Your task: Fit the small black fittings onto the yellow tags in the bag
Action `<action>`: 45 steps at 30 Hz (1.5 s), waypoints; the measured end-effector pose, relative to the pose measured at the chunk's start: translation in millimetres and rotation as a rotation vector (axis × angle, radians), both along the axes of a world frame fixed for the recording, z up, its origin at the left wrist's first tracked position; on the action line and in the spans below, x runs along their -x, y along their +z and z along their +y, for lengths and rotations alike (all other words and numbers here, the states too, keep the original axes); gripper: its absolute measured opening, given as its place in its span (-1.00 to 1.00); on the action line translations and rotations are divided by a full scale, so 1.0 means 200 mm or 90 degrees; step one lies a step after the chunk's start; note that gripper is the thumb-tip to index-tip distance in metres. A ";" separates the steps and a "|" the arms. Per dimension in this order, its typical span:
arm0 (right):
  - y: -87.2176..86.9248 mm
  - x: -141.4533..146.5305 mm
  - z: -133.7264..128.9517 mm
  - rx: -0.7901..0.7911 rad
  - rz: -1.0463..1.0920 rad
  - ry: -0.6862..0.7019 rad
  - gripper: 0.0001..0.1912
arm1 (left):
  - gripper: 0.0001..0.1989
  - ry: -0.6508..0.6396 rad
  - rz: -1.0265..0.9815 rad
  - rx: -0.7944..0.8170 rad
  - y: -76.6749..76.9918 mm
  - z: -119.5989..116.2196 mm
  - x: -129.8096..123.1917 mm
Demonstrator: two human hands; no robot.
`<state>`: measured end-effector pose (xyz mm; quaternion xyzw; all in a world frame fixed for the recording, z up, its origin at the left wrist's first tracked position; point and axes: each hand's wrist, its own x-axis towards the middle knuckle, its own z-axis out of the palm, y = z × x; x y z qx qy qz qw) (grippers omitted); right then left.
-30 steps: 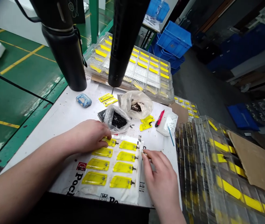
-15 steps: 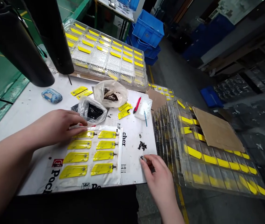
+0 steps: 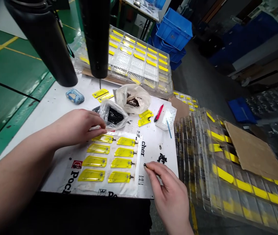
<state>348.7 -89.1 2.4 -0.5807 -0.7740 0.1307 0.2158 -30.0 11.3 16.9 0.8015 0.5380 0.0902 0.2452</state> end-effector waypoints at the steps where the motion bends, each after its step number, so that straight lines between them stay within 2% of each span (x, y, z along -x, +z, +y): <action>1: 0.02 0.06 0.02 0.002 0.008 0.031 -0.87 | -0.71 0.002 0.003 0.006 0.00 0.00 0.01; 6: 0.04 0.34 0.14 -0.016 0.001 0.177 -0.86 | -0.85 -0.019 0.017 0.038 0.00 0.00 0.05; 8: 0.01 0.44 0.17 -0.037 -0.023 0.209 -0.86 | -0.91 -0.034 0.018 0.053 0.00 0.00 0.06; 13: -0.09 0.59 0.23 -0.075 -0.089 0.240 -0.86 | -0.83 -0.055 0.027 0.087 0.01 -0.01 0.05; 19: -0.14 0.62 0.25 -0.036 -0.120 0.262 -0.86 | -0.84 -0.087 0.066 0.101 -0.01 -0.01 0.01; 23: -0.14 0.63 0.25 -0.032 -0.116 0.270 -0.88 | -0.84 -0.099 0.065 0.106 -0.03 -0.01 -0.02; 27: -0.14 0.63 0.26 -0.015 -0.123 0.273 -0.88 | -0.84 -0.099 0.070 0.116 -0.03 -0.01 -0.03; 33: -0.11 0.63 0.24 -0.030 -0.183 0.271 -0.86 | -0.84 -0.105 0.091 0.128 -0.01 -0.01 -0.03; 41: -0.03 0.69 0.20 -0.030 -0.333 0.236 -0.85 | -0.89 -0.120 0.096 0.105 -0.03 -0.02 -0.04; 45: -0.01 0.64 0.18 -0.001 -0.247 0.208 -0.84 | -0.90 -0.109 0.090 0.125 -0.03 -0.03 -0.04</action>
